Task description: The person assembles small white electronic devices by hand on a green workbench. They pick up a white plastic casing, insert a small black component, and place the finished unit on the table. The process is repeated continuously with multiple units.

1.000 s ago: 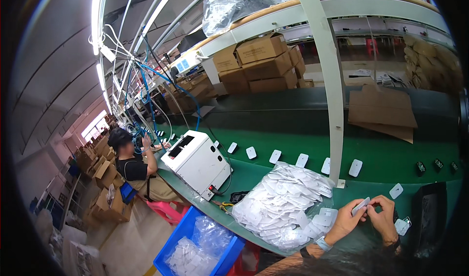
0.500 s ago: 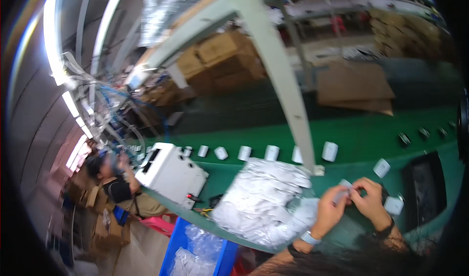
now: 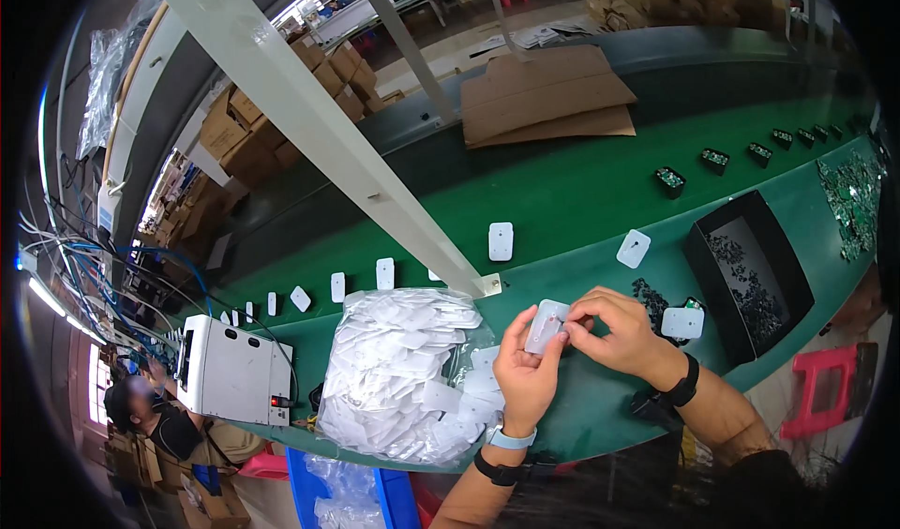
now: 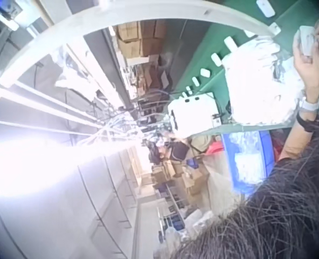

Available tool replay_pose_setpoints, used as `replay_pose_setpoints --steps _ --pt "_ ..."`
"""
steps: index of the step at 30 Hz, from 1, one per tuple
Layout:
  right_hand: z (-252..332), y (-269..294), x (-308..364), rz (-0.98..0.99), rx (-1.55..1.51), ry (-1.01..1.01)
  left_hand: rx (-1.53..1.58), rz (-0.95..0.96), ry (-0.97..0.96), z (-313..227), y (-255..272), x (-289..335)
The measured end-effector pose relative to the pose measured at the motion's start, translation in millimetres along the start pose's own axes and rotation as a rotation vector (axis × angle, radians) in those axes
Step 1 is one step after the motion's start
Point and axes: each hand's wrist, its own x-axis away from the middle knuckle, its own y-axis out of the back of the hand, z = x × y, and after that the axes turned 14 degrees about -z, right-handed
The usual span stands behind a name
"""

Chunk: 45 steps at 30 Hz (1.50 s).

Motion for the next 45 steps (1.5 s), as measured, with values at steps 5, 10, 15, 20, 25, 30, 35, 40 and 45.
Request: replay_pose_setpoints --steps 5,10,15,20,25,30,35,40,45 --pt "1.2 0.8 -0.4 0.019 0.021 0.052 -0.1 0.008 -0.072 2.7 3.2 1.9" --pt "-0.2 1.4 -3.6 0.037 0.047 0.154 -0.126 0.05 -0.094 7.7 4.8 2.9" --pt "0.4 3.6 -4.5 0.064 0.088 0.208 -0.15 0.072 -0.075 4.4 6.3 3.7" --pt "1.1 2.6 -5.0 0.103 0.129 0.273 -0.128 0.05 -0.147 13.0 5.9 0.9" --pt "5.5 5.1 -5.6 0.114 0.153 0.277 -0.25 0.084 -0.146 9.4 9.7 1.7" --pt "4.5 4.0 -2.1 0.114 0.133 0.206 -0.306 0.021 -0.118 9.7 8.3 2.5" --pt "1.2 -0.7 -5.7 0.053 -0.003 -0.166 -0.05 -0.059 -0.014 -1.3 -0.7 2.1" --pt "-21.1 11.2 3.2 0.222 -0.041 -0.315 -0.038 0.005 0.043 12.5 -1.1 -5.0" --pt "-26.1 4.4 4.7 0.299 -0.161 -0.483 -0.026 0.054 0.141 23.1 13.1 -11.9"
